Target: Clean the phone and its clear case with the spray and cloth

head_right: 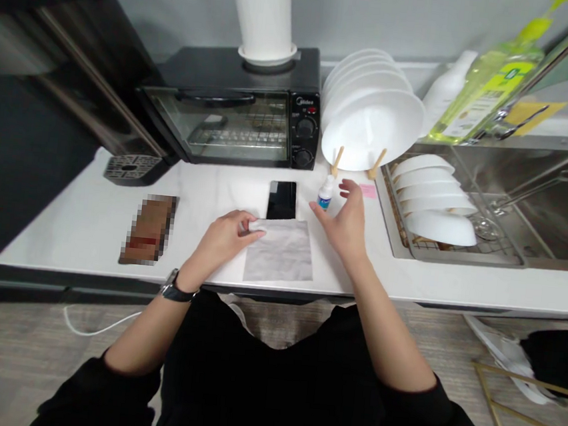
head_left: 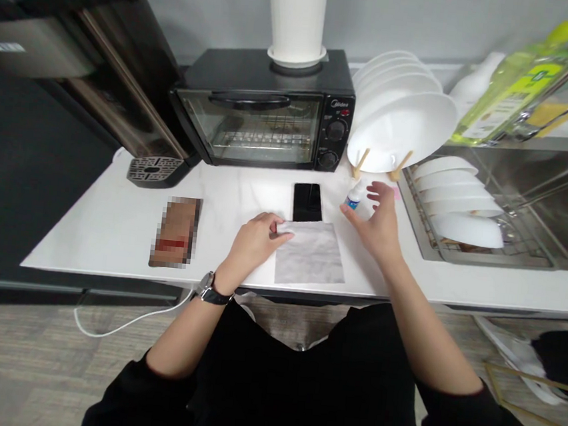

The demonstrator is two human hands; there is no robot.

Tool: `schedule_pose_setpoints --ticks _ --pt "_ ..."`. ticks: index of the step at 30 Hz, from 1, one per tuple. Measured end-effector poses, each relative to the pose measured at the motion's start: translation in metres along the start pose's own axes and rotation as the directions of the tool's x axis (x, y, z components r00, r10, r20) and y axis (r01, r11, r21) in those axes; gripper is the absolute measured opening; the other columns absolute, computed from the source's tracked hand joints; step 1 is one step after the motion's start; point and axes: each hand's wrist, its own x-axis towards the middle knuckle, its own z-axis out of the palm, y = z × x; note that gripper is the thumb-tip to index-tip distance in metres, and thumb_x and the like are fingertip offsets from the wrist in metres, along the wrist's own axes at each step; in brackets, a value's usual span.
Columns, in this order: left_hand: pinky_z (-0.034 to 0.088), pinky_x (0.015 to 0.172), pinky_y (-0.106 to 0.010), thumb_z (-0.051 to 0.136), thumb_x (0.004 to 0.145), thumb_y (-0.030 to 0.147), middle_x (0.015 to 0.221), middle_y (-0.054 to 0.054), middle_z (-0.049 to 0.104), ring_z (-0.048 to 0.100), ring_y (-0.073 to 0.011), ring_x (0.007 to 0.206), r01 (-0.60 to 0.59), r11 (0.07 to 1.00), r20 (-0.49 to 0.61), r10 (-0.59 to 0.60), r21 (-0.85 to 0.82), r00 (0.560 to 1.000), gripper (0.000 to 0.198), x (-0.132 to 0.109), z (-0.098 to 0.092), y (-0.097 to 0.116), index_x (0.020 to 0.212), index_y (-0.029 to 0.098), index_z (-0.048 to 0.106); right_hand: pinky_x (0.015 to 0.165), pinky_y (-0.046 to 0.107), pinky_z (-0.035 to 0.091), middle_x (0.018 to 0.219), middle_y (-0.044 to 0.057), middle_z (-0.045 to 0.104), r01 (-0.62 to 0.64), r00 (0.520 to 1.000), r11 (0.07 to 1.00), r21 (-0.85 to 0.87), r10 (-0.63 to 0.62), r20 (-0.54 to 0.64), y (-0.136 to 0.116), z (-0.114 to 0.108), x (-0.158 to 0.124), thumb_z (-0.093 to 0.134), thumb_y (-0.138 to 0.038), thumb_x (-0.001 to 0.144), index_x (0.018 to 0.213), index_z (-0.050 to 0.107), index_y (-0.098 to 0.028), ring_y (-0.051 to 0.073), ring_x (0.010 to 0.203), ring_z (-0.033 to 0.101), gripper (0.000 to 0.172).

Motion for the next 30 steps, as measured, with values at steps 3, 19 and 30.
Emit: schedule_pose_setpoints --ticks 3,19,30 --pt "0.044 0.081 -0.034 0.083 0.092 0.034 0.101 -0.005 0.071 0.065 -0.0231 0.092 0.013 0.999 0.024 -0.014 0.046 1.000 0.020 0.002 -0.001 0.005 0.097 0.020 0.069 0.108 0.059 0.055 0.134 0.018 0.074 -0.035 0.996 0.995 0.094 0.026 0.088 -0.001 0.007 0.017 0.083 -0.061 0.079 0.131 0.063 -0.022 0.036 0.119 0.071 0.067" --pt "0.060 0.110 -0.046 0.066 0.099 0.051 0.114 -0.014 0.082 0.075 -0.0337 0.128 0.557 -0.139 0.556 0.052 -0.819 0.830 0.039 -0.044 0.021 0.038 0.114 0.015 0.074 0.055 0.033 0.048 0.085 -0.004 0.049 -0.483 0.843 0.614 0.624 0.134 0.520 -0.060 -0.027 -0.053 0.057 -0.060 0.097 0.124 0.052 -0.031 0.015 0.055 0.048 0.040" --pt "0.052 0.126 -0.050 0.062 0.104 0.042 0.136 -0.015 0.078 0.067 -0.0336 0.144 0.459 -0.275 0.468 0.037 -0.845 0.883 0.041 -0.059 0.031 0.048 0.134 0.015 0.069 0.035 0.027 0.000 0.079 -0.007 0.030 -0.625 0.775 0.371 0.687 0.187 0.604 -0.080 -0.039 -0.075 0.034 -0.049 0.103 0.144 0.061 -0.031 0.011 0.049 -0.003 0.052"
